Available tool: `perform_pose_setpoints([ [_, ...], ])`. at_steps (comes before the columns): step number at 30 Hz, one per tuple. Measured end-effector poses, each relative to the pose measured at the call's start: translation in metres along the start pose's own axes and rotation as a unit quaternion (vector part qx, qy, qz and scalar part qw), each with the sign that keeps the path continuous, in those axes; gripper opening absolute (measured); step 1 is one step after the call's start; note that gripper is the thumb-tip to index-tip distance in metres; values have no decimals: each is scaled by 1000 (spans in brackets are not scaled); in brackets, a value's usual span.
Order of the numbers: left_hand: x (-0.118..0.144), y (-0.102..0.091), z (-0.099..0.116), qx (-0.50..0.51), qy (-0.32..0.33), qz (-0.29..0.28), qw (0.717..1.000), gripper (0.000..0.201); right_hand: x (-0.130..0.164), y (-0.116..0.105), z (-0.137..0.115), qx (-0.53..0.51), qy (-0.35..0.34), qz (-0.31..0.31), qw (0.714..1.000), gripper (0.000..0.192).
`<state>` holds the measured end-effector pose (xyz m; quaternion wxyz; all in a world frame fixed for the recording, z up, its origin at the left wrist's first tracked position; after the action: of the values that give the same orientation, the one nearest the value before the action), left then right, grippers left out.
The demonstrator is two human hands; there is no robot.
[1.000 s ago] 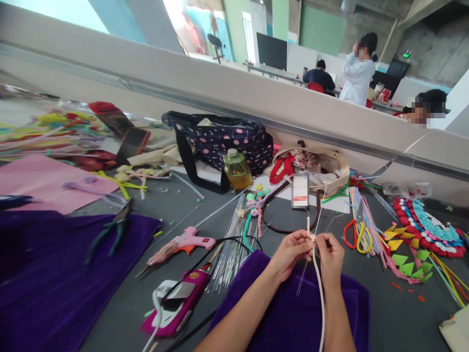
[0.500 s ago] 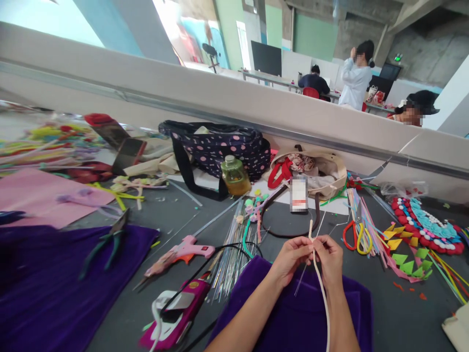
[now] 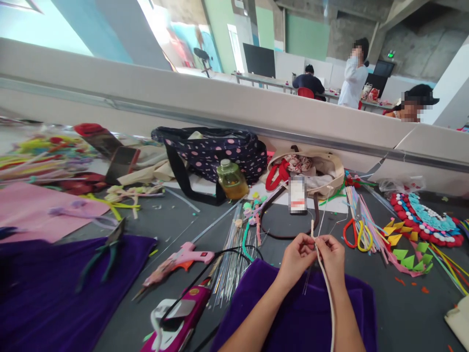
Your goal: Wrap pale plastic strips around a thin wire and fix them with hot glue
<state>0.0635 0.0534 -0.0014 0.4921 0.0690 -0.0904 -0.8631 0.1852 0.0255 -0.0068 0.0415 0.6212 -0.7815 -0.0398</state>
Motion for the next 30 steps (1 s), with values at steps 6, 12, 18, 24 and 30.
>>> perform_pose_setpoints([
  [6,11,3,27,-188,110,15,976,5,1,-1,0,-14,-30,12,999,26],
  [12,21,9,37,-234,161,-8,959,21,2,5,2,-69,-32,9,997,26],
  [18,18,0,39,-161,157,47,973,14,4,11,1,-88,-27,10,996,27],
  [24,8,-6,14,63,52,72,994,16,5,16,-4,-113,-39,23,993,25],
  [30,2,-4,0,210,-30,43,976,26,5,17,-2,-97,-33,17,995,28],
])
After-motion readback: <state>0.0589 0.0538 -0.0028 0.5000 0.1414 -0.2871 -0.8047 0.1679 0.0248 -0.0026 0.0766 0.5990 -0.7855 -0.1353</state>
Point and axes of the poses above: each hand's wrist, its own x-axis away from the middle knuckle, its own y-axis out of the palm, z = x × y, the point moved 7 cm from there along -x, towards the middle knuckle, and after that the axes turned 13 degrees about -z, right-handed, at the moved point
